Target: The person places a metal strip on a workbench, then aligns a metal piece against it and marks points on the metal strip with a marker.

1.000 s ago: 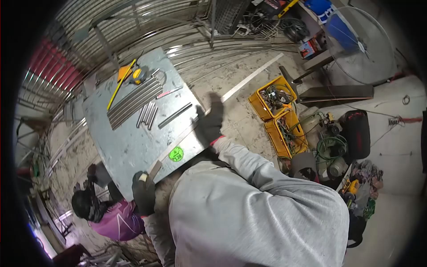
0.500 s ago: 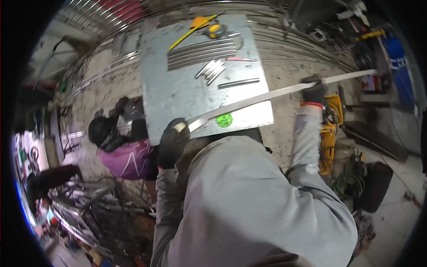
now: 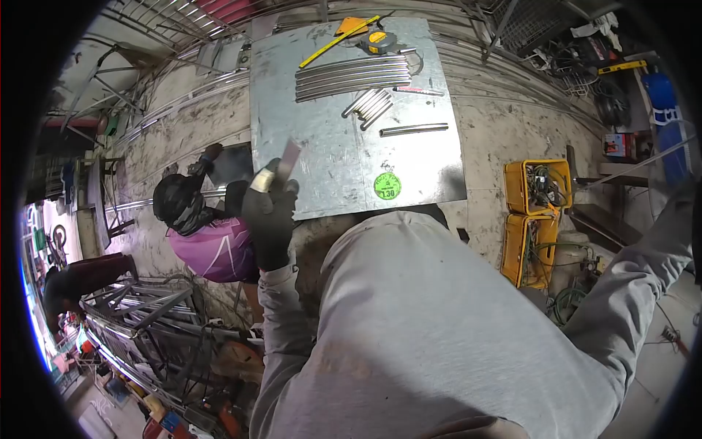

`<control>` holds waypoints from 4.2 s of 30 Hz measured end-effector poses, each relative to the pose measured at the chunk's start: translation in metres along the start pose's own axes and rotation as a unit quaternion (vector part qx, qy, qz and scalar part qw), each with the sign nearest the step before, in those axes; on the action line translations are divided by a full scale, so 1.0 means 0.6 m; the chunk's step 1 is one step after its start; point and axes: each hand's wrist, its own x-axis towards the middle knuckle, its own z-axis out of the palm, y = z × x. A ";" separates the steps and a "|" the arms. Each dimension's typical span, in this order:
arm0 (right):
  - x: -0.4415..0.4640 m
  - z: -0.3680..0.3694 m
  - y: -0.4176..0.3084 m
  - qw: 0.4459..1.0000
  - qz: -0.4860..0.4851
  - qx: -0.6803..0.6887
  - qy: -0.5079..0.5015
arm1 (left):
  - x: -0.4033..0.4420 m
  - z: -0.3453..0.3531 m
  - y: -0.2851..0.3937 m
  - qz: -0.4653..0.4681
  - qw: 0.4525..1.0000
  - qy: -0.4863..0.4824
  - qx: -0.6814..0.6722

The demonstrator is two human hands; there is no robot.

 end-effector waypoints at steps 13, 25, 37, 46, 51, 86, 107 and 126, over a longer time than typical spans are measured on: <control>-0.147 0.488 -0.331 0.874 -0.029 0.446 -0.191 | -0.031 -0.058 0.103 0.340 0.886 0.253 0.186; -0.317 0.749 -0.240 0.853 -0.073 0.348 -0.383 | -0.011 0.005 -0.131 0.212 0.933 -0.104 0.273; -0.381 0.892 -0.086 0.951 -0.032 0.051 -0.303 | -0.047 0.226 -0.122 0.140 0.950 -0.203 0.192; -0.343 0.855 -0.173 0.961 0.009 0.052 -0.270 | -0.062 0.247 -0.134 0.163 0.946 -0.158 0.233; -0.323 0.746 -0.445 0.758 0.043 0.617 -0.205 | -0.066 0.247 -0.135 0.187 0.948 -0.146 0.212; -0.362 0.674 -0.697 0.904 -0.132 0.403 -0.050 | -0.107 0.145 -0.173 0.252 0.897 -0.094 0.349; -0.374 0.686 -0.697 0.915 -0.118 0.385 -0.029 | -0.086 0.119 -0.180 0.295 0.881 -0.133 0.344; -0.354 0.698 -0.737 0.877 -0.207 0.433 0.005 | -0.105 0.195 -0.178 0.306 0.882 -0.129 0.334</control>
